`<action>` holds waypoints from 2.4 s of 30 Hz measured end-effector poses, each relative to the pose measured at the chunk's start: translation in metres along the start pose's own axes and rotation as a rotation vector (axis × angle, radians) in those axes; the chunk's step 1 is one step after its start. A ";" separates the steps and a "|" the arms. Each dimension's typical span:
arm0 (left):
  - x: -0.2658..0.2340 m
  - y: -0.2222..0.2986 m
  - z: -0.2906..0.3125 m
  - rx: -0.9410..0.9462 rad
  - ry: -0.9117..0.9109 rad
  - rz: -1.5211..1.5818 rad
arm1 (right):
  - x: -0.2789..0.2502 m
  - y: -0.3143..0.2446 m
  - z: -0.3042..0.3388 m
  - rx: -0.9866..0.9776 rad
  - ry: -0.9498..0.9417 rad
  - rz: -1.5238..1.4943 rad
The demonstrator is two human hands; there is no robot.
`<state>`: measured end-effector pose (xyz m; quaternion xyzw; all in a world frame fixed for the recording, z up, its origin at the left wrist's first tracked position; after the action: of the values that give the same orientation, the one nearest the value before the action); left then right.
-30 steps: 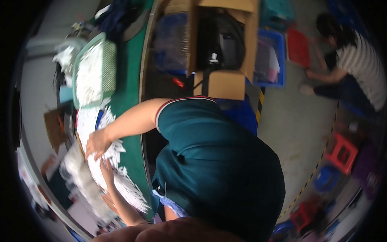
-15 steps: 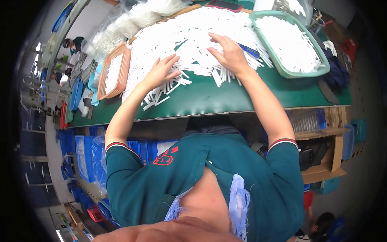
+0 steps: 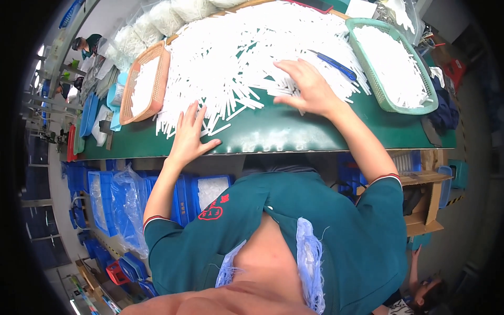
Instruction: The person sorts and counts white plastic or metal strips by hand, taking them from a central pile and organizing them into stacks or containers, including a sorting basket, a blue bin, and a cardboard box.
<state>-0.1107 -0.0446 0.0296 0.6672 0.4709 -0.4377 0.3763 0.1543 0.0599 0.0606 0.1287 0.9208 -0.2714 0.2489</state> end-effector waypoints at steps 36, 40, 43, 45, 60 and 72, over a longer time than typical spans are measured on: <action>0.101 0.046 -0.233 0.281 0.010 0.161 | 0.075 0.005 0.008 -0.107 -0.213 0.300; 0.098 0.043 -0.219 0.307 -0.192 0.157 | 0.086 -0.041 0.013 -0.344 -0.307 0.141; 0.091 0.059 -0.212 0.227 -0.398 0.070 | 0.093 -0.039 0.020 -0.375 -0.314 0.140; 0.084 0.064 -0.202 0.254 -0.395 -0.020 | 0.096 -0.037 0.021 -0.378 -0.330 0.164; 0.105 0.072 -0.213 0.146 -0.229 -0.268 | 0.095 -0.038 0.012 -0.289 -0.257 0.076; 0.131 0.041 -0.230 0.328 -0.193 -0.178 | 0.117 -0.038 0.033 -0.545 -0.079 -0.032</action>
<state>0.0035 0.1933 -0.0126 0.6301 0.4121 -0.6020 0.2659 0.0544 0.0226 -0.0084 0.0318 0.9513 -0.0222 0.3059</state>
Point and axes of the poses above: each hand's wrist, its own z-axis away from the middle knuckle, its own x-axis out of the palm, y = z × x, the point moved 6 cm from there along -z, towards the middle knuckle, and after that the axes turned 13 degrees about y, right-handed, at the moved point
